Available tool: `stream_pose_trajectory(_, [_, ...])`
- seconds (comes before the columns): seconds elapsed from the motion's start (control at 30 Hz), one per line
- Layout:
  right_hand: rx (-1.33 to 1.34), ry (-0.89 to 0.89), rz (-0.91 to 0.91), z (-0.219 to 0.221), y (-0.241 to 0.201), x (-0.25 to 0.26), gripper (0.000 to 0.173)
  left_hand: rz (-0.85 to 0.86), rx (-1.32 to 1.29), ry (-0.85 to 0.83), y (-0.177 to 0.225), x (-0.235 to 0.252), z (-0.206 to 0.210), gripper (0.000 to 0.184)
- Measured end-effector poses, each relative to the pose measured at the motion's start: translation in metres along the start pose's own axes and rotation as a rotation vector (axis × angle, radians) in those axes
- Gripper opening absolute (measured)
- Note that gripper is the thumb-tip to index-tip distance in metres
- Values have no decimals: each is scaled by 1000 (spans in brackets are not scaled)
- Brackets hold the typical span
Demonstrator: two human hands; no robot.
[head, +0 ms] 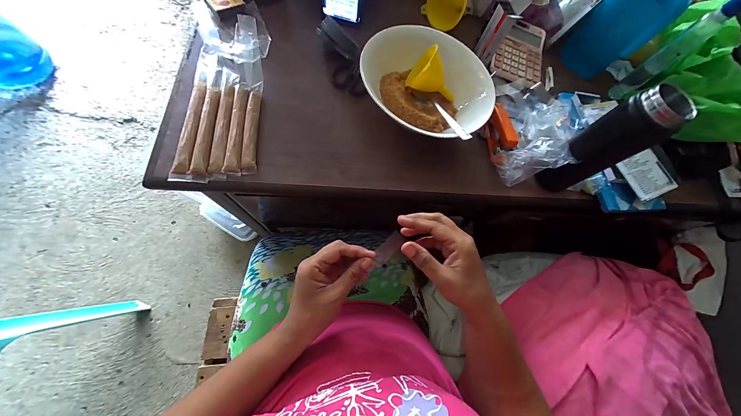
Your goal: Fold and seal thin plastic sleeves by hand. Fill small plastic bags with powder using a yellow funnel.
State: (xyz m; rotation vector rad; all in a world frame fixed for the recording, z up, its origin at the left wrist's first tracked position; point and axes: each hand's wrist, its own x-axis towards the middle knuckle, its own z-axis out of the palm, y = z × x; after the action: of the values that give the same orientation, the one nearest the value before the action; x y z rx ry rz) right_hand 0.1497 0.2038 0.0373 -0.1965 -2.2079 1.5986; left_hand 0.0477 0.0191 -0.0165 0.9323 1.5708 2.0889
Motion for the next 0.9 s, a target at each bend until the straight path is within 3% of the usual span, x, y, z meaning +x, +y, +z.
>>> stream_pose_trajectory(0.23, [-30,-38,50,8,-1,1,23,-2,-4,1,0,0,1,10])
stream_pose_trajectory(0.47, [57,-73,256,6,5,4,37,2,-7,5,0,-1,0,10])
stream_pose_trajectory(0.57, [144,-107,186,7,7,2,30,4,-9,5,-1,-1,0,10])
stream_pose_trajectory(0.73, [99,32,65,8,4,1,8,-2,-9,2,-1,0,1,10])
stream_pose_trajectory(0.9, [39,77,-18,10,2,1,4,-43,-21,-27,-1,0,1,10])
